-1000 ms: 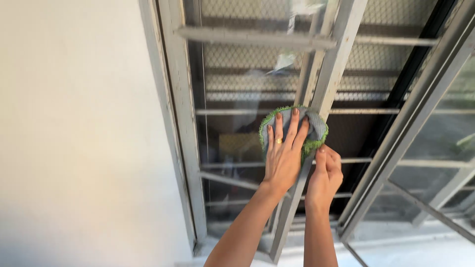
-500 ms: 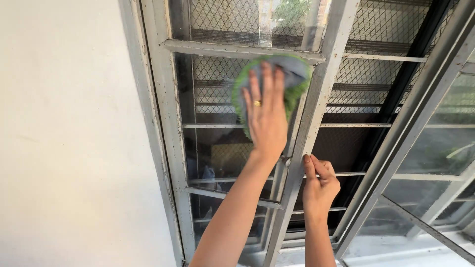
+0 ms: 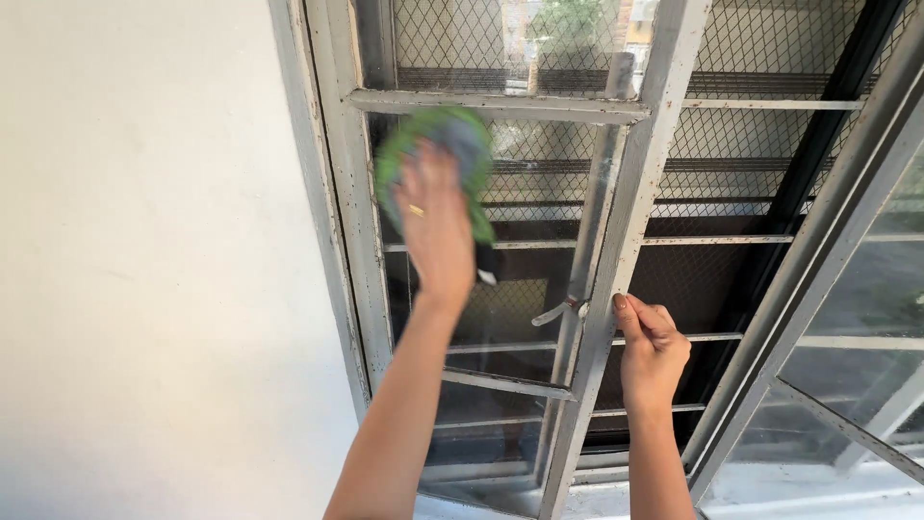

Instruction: The person wipes the metal frame and glass panes of a window using a green cloth. They clean the vertical and horizontal bars, the latch, and the glass surfaces in a systematic manner.

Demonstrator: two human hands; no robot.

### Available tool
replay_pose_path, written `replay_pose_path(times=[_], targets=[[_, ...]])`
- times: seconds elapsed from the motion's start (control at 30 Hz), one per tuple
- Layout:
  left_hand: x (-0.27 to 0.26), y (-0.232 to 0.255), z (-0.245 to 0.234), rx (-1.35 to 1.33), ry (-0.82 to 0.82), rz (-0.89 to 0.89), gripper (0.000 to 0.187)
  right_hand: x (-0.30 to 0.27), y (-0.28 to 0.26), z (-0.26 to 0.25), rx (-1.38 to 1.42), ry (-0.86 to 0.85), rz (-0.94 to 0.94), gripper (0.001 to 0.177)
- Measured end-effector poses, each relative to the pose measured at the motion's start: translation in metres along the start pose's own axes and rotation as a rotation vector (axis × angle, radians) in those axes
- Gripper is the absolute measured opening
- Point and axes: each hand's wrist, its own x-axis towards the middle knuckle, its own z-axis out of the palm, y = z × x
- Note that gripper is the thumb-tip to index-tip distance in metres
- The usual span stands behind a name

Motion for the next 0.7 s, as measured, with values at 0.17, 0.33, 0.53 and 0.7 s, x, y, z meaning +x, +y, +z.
replay_pose_path(times=[0.17,0.33,0.53,0.7], targets=[[0.008,0.028,0.004,-0.162,0.283,-0.222,0.044,-0.01,-0.001,0.001,-0.061,0.079,0.005,0.019],[-0.08,0.113,0.025,-0.159,-0.025,0.197,0.044,0.013,0.019,-0.008,0.266,-0.016,0.152,0.032],[-0.235,0.071,0.003,-0.205,-0.332,0.437,0.046,0.03,0.026,-0.012,0.304,-0.246,0.236,0.056],[-0.233,0.054,0.003,-0.167,-0.395,0.515,0.05,0.034,0.025,-0.009,0.245,-0.264,0.219,0.057]])
